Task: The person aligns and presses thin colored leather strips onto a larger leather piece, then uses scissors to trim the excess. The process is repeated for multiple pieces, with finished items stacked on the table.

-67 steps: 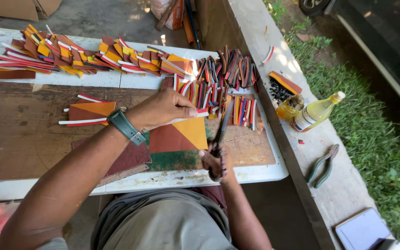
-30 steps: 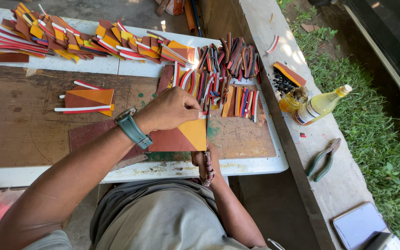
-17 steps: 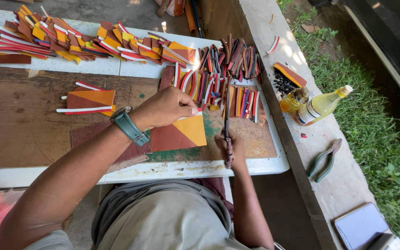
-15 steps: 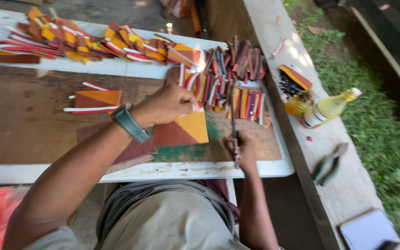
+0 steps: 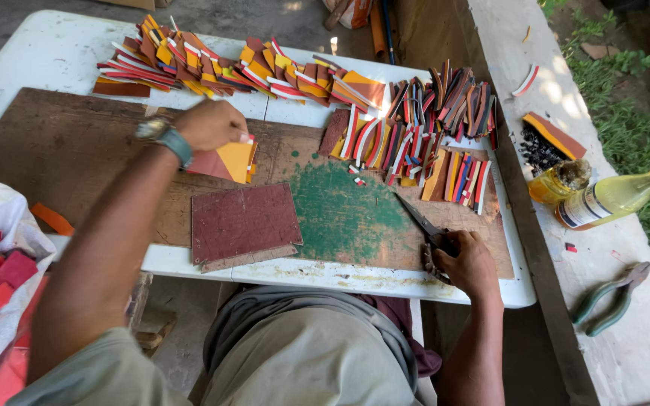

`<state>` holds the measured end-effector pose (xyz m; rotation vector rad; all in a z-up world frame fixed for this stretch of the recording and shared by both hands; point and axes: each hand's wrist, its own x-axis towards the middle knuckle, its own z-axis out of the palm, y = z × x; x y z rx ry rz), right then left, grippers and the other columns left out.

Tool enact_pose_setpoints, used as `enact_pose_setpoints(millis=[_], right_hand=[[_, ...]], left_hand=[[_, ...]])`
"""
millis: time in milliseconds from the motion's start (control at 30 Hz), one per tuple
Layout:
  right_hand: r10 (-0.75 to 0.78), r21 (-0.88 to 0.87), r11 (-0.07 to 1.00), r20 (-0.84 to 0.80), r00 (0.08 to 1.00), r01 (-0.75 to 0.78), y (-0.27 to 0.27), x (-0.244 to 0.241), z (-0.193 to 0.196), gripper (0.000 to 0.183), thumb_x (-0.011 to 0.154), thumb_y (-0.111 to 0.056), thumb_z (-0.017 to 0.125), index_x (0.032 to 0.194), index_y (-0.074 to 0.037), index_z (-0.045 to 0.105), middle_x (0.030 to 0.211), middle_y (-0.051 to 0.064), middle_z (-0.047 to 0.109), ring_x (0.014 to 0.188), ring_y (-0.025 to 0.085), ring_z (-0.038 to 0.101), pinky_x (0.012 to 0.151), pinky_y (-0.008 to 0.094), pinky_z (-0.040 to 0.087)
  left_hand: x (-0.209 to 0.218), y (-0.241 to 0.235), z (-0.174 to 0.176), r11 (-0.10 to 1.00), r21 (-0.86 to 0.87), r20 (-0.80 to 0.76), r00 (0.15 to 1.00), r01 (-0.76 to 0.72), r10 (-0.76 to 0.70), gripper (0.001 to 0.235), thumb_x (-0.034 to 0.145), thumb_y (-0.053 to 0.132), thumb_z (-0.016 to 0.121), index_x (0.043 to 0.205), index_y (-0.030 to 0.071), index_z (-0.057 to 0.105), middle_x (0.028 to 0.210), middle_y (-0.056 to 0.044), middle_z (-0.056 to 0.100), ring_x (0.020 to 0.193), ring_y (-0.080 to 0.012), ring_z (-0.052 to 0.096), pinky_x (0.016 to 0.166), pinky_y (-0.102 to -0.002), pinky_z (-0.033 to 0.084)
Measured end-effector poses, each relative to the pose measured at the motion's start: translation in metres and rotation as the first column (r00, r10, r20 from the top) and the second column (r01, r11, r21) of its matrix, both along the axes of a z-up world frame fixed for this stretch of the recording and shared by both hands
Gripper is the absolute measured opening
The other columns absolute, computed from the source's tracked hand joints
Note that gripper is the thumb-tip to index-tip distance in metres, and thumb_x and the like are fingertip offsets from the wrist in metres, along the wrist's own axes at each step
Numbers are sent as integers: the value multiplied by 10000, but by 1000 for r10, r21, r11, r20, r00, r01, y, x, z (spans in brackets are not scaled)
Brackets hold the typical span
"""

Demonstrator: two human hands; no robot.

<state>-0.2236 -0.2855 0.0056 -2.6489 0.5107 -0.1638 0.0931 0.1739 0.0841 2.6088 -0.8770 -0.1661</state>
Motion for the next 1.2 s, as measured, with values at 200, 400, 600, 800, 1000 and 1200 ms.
enact_pose_setpoints(millis=[200, 400, 600, 800, 1000, 1200], right_hand=[[-16, 11, 1000, 7, 1000, 16, 4, -1, 2, 400, 811, -229, 777, 1167, -61, 711, 1148, 143, 687, 1066, 328, 677, 923, 430, 537], [21, 22, 999, 73, 997, -23, 6, -2, 15, 407, 778, -205, 814, 1139, -47, 714, 1115, 154, 691, 1036, 341, 679, 906, 428, 542], [-14, 153, 988, 252, 968, -25, 37, 20, 42, 411, 786, -249, 853, 1127, -67, 713, 1147, 125, 662, 1038, 300, 690, 855, 394, 573], [494, -179, 870, 295, 818, -460, 98, 131, 31, 663, 777, -208, 776, 1393, -69, 573, 1513, 142, 494, 1302, 387, 498, 1066, 517, 409], [356, -158, 925, 41, 933, -346, 117, 183, 1, 697, 804, -195, 627, 1490, -195, 505, 1479, 14, 503, 1325, 304, 466, 1069, 520, 389], [331, -258, 910, -25, 943, -326, 121, 188, 0, 610, 826, -177, 579, 1435, -199, 544, 1376, 30, 552, 1251, 297, 484, 982, 493, 383]], left_hand=[[17, 8, -120, 956, -236, 68, 978, -175, 196, 678, 763, 334, 868, 1368, 171, 608, 1282, -187, 557, 1194, -361, 562, 1016, -452, 469], [19, 3, -110, 939, -276, 188, 947, -203, 260, 1061, 651, 372, 948, 1549, 114, 444, 1397, -235, 488, 1301, -417, 505, 1084, -475, 449], [9, -121, -93, 874, -443, 115, 954, -201, 277, 759, 714, 355, 913, 1359, 103, 601, 1275, -163, 652, 1137, -340, 646, 929, -469, 497], [13, -225, -143, 891, -386, 90, 952, -238, 294, 537, 590, 384, 952, 898, 19, 708, 999, -187, 696, 974, -352, 654, 850, -451, 538], [44, -228, -167, 949, -253, 169, 957, -191, 237, 397, 637, 353, 886, 674, 7, 696, 772, -241, 695, 796, -424, 680, 788, -497, 556], [33, -217, -169, 854, -486, 177, 936, -185, 304, 209, 838, 225, 681, 824, 17, 680, 830, -264, 683, 825, -462, 680, 734, -536, 553]])
